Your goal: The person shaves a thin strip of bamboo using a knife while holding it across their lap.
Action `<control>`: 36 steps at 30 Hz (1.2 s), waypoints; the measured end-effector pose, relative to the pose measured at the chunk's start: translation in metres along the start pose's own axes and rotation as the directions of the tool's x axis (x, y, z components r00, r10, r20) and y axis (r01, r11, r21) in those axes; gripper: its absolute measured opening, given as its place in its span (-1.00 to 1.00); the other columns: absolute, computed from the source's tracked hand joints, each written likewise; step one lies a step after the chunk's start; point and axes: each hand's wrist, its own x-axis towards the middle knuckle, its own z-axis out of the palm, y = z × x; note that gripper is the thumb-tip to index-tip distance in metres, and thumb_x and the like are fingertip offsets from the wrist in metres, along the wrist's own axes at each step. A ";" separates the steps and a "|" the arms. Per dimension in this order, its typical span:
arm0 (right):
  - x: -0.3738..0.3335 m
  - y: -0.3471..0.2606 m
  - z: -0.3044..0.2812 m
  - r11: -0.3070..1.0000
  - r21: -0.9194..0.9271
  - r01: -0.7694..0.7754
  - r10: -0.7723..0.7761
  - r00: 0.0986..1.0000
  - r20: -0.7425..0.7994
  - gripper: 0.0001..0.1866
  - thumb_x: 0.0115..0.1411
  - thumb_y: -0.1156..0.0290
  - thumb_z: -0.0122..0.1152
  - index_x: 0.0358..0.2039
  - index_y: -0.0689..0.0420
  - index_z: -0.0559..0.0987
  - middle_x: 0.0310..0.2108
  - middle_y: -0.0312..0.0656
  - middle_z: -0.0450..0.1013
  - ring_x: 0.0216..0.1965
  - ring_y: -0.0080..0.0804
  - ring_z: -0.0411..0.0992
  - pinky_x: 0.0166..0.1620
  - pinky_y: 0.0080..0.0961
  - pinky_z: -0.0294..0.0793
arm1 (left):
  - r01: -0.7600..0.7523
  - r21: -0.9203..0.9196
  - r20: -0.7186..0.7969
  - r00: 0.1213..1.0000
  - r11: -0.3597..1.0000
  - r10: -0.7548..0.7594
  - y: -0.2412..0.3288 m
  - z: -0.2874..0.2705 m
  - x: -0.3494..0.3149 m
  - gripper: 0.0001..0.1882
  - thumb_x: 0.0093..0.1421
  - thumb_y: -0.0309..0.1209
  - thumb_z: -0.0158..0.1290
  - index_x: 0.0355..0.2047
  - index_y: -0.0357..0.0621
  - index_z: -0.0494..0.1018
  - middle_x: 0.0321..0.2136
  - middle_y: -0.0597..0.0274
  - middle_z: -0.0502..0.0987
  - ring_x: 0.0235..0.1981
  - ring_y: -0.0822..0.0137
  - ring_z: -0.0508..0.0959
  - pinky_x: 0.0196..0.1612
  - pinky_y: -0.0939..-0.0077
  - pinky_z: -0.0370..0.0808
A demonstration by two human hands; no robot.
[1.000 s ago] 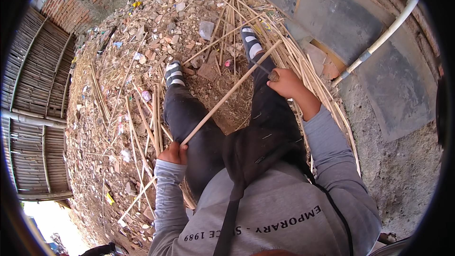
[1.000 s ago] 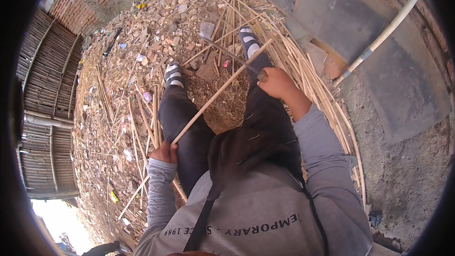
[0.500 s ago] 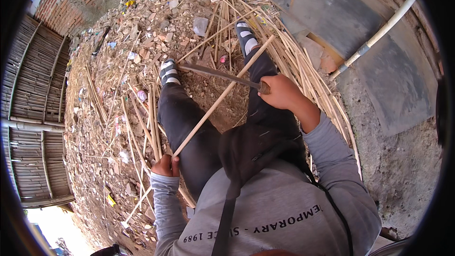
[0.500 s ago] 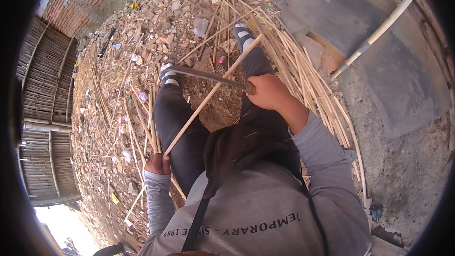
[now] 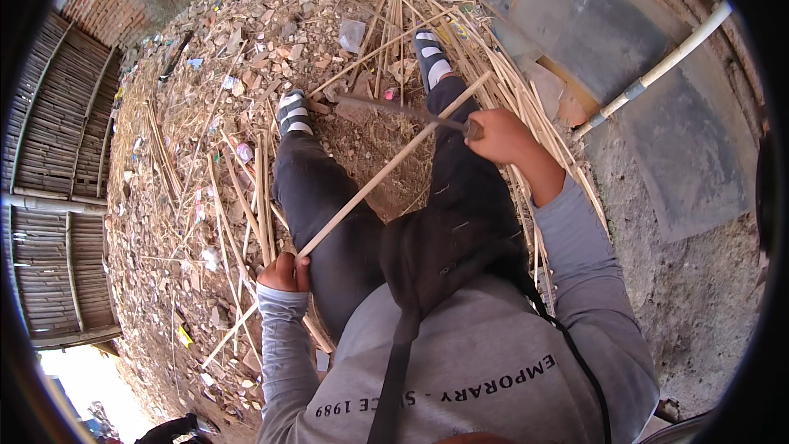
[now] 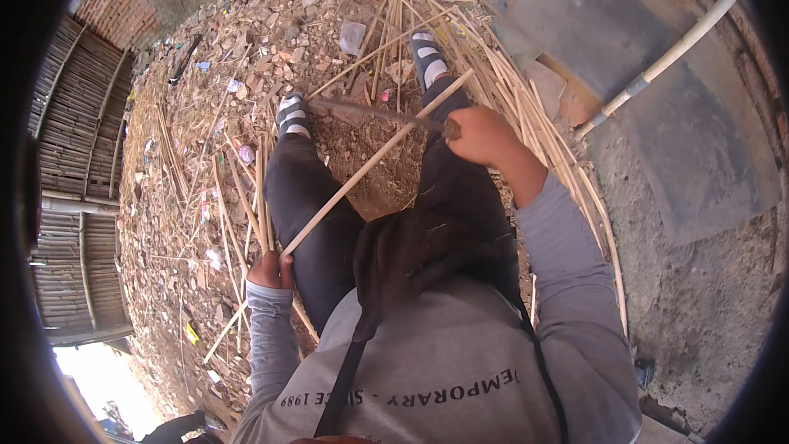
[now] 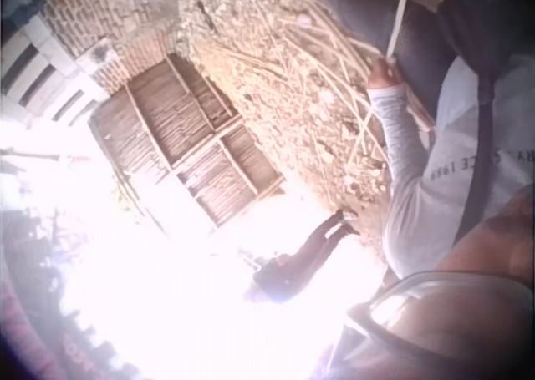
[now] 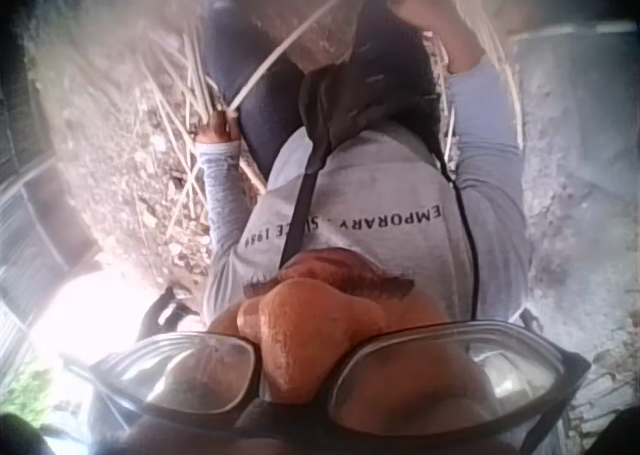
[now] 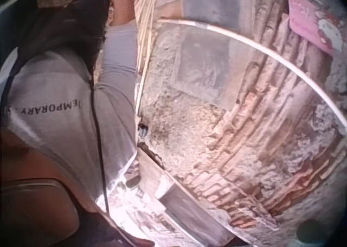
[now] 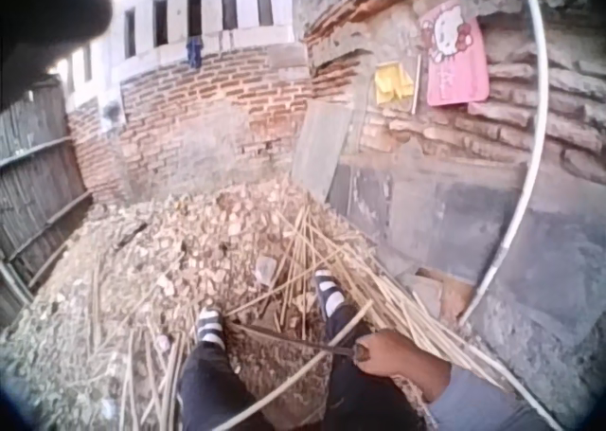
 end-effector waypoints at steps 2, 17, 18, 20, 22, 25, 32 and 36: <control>0.016 0.030 0.002 0.994 0.088 -0.072 0.079 0.994 -0.075 -0.73 0.05 0.23 0.28 -0.28 0.11 0.65 -0.36 0.09 0.57 -0.23 0.13 0.55 -0.19 -0.07 0.52 | -0.010 0.007 -0.006 1.000 1.000 0.010 0.003 -0.001 0.004 -0.63 0.32 -0.13 0.09 -0.46 -0.13 0.35 -0.65 -0.06 0.48 -0.59 -0.20 0.52 -0.52 -0.02 0.42; -0.022 0.006 0.013 0.994 0.103 0.030 -0.008 0.978 -0.208 -0.79 0.09 0.27 0.25 -0.34 0.12 0.61 -0.42 0.09 0.55 -0.29 0.17 0.52 -0.23 -0.02 0.50 | 0.110 0.017 0.045 0.993 0.994 -0.111 0.015 -0.001 0.005 -0.64 0.31 -0.11 0.10 -0.44 -0.13 0.37 -0.65 -0.12 0.49 -0.56 -0.23 0.55 -0.51 -0.06 0.44; -0.027 -0.014 0.014 0.997 0.024 0.068 -0.064 0.989 -0.135 -0.80 0.09 0.27 0.24 -0.35 0.11 0.60 -0.42 0.08 0.55 -0.29 0.18 0.52 -0.23 -0.01 0.50 | 0.109 -0.004 0.031 0.994 0.994 -0.109 0.008 0.004 0.001 -0.64 0.31 -0.11 0.10 -0.44 -0.13 0.37 -0.66 -0.12 0.48 -0.57 -0.24 0.54 -0.51 -0.06 0.43; -0.029 -0.033 0.007 0.988 -0.106 0.113 -0.118 0.992 -0.040 -0.82 0.09 0.27 0.21 -0.36 0.08 0.62 -0.41 0.05 0.56 -0.28 0.17 0.52 -0.22 -0.01 0.51 | 0.089 0.010 0.016 0.996 0.996 -0.090 0.006 0.004 -0.003 -0.64 0.31 -0.11 0.09 -0.44 -0.13 0.37 -0.66 -0.12 0.48 -0.57 -0.24 0.54 -0.51 -0.06 0.43; -0.019 -0.012 0.007 0.998 -0.048 0.037 -0.041 0.995 -0.088 -0.81 0.09 0.27 0.21 -0.34 0.08 0.63 -0.39 0.06 0.56 -0.26 0.16 0.53 -0.20 -0.01 0.51 | 0.081 0.016 0.009 0.997 0.997 -0.082 0.005 0.001 -0.002 -0.66 0.30 -0.14 0.10 -0.44 -0.13 0.37 -0.66 -0.11 0.48 -0.58 -0.23 0.53 -0.51 -0.06 0.43; 0.002 0.023 0.004 0.994 0.058 -0.096 0.103 0.985 -0.141 -0.77 0.08 0.27 0.20 -0.29 0.08 0.65 -0.34 0.08 0.57 -0.22 0.15 0.53 -0.17 -0.01 0.51 | 0.049 0.017 0.001 0.999 0.999 -0.049 0.015 -0.004 0.008 -0.67 0.30 -0.15 0.11 -0.45 -0.13 0.38 -0.66 -0.10 0.49 -0.57 -0.22 0.54 -0.50 -0.05 0.44; -0.022 -0.024 0.006 1.000 -0.018 0.013 -0.013 1.000 -0.008 -0.82 0.06 0.28 0.22 -0.38 0.10 0.62 -0.37 0.07 0.56 -0.24 0.14 0.53 -0.18 -0.01 0.50 | 0.073 0.032 0.031 0.997 0.997 -0.074 0.010 -0.008 0.002 -0.64 0.29 -0.14 0.12 -0.49 -0.14 0.37 -0.67 -0.08 0.48 -0.59 -0.21 0.54 -0.50 -0.05 0.45; -0.005 0.010 0.000 0.997 -0.008 -0.081 0.080 0.997 -0.022 -0.78 0.04 0.27 0.25 -0.34 0.09 0.65 -0.35 0.06 0.58 -0.24 0.14 0.54 -0.16 -0.04 0.52 | 0.020 0.037 0.033 0.999 0.999 -0.021 0.011 -0.010 0.009 -0.63 0.28 -0.12 0.12 -0.50 -0.13 0.37 -0.68 -0.07 0.48 -0.59 -0.19 0.54 -0.49 -0.04 0.45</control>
